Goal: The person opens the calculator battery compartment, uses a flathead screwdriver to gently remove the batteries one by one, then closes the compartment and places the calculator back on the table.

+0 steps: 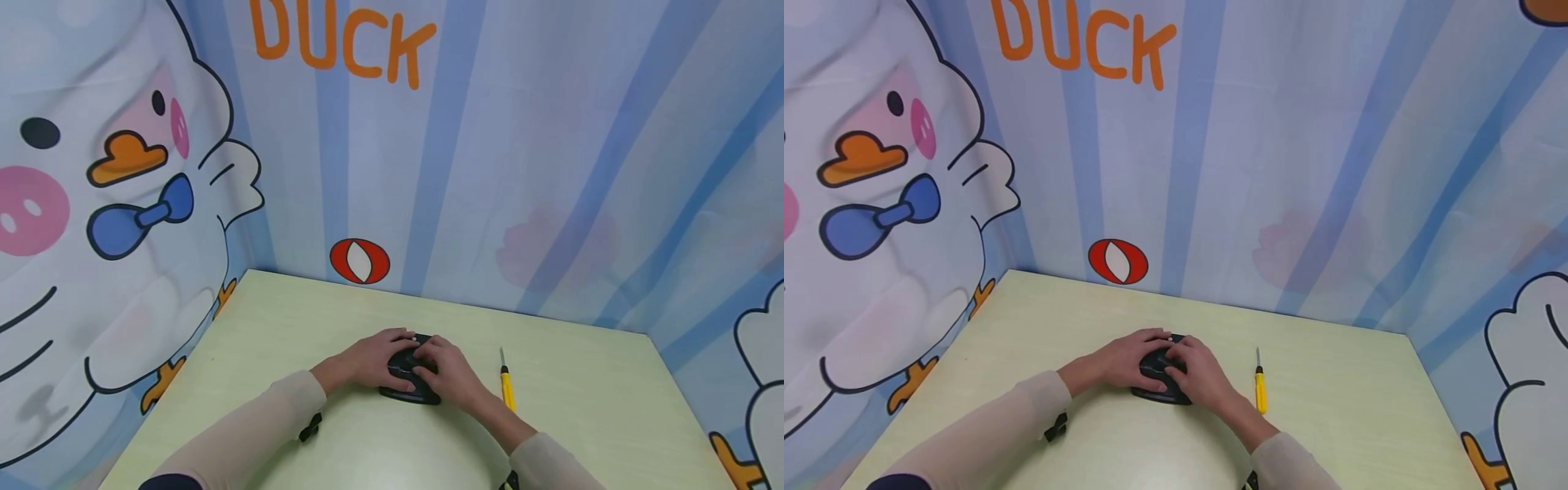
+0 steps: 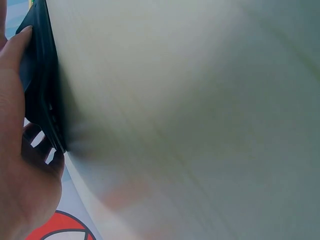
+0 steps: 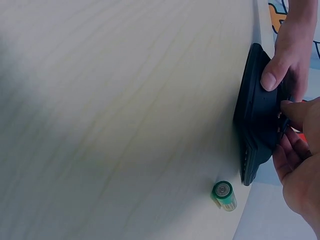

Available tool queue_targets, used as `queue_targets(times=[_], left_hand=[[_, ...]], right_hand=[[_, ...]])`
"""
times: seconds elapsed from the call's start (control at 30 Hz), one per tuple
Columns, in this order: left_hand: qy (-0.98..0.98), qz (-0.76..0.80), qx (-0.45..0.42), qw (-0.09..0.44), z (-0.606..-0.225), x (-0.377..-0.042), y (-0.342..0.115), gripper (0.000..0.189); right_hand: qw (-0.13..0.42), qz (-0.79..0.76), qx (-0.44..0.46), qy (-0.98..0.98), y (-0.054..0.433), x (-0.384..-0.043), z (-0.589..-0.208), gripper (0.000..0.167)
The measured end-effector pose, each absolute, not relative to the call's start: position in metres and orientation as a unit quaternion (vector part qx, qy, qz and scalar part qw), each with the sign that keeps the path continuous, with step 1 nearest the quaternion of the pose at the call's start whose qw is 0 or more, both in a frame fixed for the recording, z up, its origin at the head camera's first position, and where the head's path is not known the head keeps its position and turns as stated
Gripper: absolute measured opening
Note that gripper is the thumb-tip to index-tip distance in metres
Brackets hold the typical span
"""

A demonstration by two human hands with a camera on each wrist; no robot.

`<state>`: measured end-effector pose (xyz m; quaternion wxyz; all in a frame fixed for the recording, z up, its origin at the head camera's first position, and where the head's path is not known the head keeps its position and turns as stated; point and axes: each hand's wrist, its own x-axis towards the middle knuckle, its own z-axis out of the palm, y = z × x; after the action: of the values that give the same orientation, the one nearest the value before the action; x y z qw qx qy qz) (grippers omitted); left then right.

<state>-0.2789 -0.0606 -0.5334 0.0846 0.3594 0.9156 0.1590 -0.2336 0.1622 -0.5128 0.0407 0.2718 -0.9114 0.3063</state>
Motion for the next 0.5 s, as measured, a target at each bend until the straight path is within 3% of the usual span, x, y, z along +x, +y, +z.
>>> queue_targets(times=[0.5], left_hand=[[0.915, 0.166, 0.358, 0.086, -0.5331, -0.2793, -0.0606, 0.089]], right_hand=[[0.023, 0.312, 0.267, -0.912, 0.1563, -0.2332, -0.5143, 0.017]])
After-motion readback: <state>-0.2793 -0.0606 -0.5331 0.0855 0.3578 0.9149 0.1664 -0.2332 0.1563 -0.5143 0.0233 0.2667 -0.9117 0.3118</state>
